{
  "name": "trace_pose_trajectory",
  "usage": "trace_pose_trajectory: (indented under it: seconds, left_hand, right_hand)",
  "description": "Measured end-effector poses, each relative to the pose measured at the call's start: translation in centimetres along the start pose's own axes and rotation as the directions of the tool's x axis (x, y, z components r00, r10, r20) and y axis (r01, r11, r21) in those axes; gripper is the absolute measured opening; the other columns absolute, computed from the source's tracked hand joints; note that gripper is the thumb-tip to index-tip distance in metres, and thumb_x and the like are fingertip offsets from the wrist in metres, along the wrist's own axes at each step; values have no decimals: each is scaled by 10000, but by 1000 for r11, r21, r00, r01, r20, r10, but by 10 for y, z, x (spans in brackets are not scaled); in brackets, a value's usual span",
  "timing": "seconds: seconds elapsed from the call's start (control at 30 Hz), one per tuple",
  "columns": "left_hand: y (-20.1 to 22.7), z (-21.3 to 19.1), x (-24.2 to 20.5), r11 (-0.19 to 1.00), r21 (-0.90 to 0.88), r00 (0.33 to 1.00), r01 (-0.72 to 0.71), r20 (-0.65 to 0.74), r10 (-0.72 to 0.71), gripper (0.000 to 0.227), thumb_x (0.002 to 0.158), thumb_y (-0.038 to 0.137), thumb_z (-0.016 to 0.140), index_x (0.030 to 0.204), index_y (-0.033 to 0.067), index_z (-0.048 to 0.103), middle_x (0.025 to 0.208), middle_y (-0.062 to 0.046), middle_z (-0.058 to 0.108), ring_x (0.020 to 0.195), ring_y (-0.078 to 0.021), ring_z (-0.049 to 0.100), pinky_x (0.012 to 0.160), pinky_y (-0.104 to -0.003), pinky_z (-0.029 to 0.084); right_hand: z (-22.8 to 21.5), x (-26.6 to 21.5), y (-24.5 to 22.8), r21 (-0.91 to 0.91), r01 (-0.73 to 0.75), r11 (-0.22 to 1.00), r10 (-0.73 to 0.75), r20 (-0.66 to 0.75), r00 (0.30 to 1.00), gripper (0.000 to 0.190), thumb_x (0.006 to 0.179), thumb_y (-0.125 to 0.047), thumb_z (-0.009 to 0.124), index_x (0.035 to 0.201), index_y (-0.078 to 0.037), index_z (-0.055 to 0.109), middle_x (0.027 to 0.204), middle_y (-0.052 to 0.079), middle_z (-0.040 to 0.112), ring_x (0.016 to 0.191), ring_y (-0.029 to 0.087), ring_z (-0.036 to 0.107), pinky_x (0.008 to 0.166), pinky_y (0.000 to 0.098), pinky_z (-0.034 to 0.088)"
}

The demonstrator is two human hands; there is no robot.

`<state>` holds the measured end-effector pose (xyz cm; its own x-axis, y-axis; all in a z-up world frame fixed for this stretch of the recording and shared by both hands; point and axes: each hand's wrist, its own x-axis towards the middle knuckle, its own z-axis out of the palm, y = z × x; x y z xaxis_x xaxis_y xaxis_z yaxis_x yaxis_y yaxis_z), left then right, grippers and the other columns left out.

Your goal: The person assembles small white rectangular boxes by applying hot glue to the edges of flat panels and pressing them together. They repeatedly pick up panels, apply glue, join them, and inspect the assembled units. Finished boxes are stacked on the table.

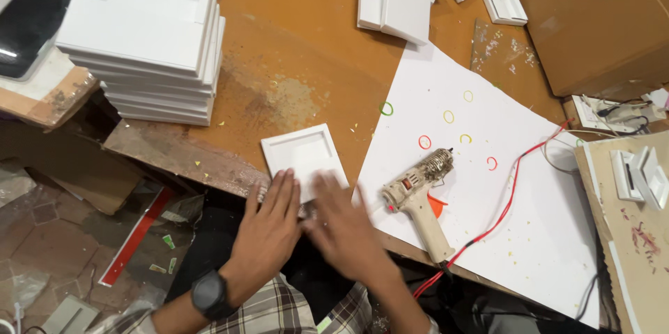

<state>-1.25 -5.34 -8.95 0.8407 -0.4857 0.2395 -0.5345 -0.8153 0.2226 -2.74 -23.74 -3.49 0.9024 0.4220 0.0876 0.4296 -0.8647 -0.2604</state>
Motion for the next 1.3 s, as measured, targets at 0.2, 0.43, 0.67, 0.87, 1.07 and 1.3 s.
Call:
trace_pose_trajectory:
  seconds: [0.2,0.43,0.67,0.87,1.07,1.3]
  left_hand:
    - [-12,-3,-10,999,40,997,-35,-61,37,661,953,375,531,1453,-41,417,1559,-205,385,1449,-314,348,1149,-537,275]
    - [-14,-1,-10,994,-108,999,-37,-24,35,735,940,384,571,1470,-80,360,1573,-251,334,1457,-360,314,1149,-527,281]
    - [-17,-5,-13,978,-211,999,-9,31,16,791,925,383,602,1503,-50,280,1597,-231,264,1481,-359,256,1160,-551,225]
    - [-20,-47,-15,779,-620,982,93,-70,-173,827,985,328,596,1551,-119,192,1629,-327,151,1501,-475,159,1173,-543,220]
    - [-34,-121,7,302,-918,840,257,57,-540,831,858,140,668,1593,66,289,1463,-181,502,1195,-301,686,870,-412,599]
    - [-133,-212,47,591,-793,830,145,-228,-510,491,934,60,721,1414,1,636,1014,-179,720,823,-174,705,726,-326,575]
  right_hand:
    - [3,14,1,-51,87,995,-82,106,991,853,969,-551,501,1559,26,285,1629,205,287,1509,339,268,1185,604,128]
    - [-6,5,44,-210,-158,965,144,-80,986,685,1043,-468,467,1500,35,388,1555,234,419,1497,361,328,1198,628,159]
    - [4,23,18,-43,-346,937,323,-266,908,441,912,-365,699,1221,-67,601,1296,171,673,1252,349,568,1038,546,375]
    - [-13,28,6,908,-259,328,628,-5,778,369,869,-101,749,1139,2,521,949,199,776,724,233,740,610,323,576]
    - [-38,14,-18,993,-56,102,507,-4,862,356,909,-91,680,1188,24,491,974,267,754,820,244,776,647,332,630]
    - [-42,8,-21,973,-80,218,367,-6,930,419,931,-158,622,1290,1,477,1120,209,770,838,243,760,661,337,613]
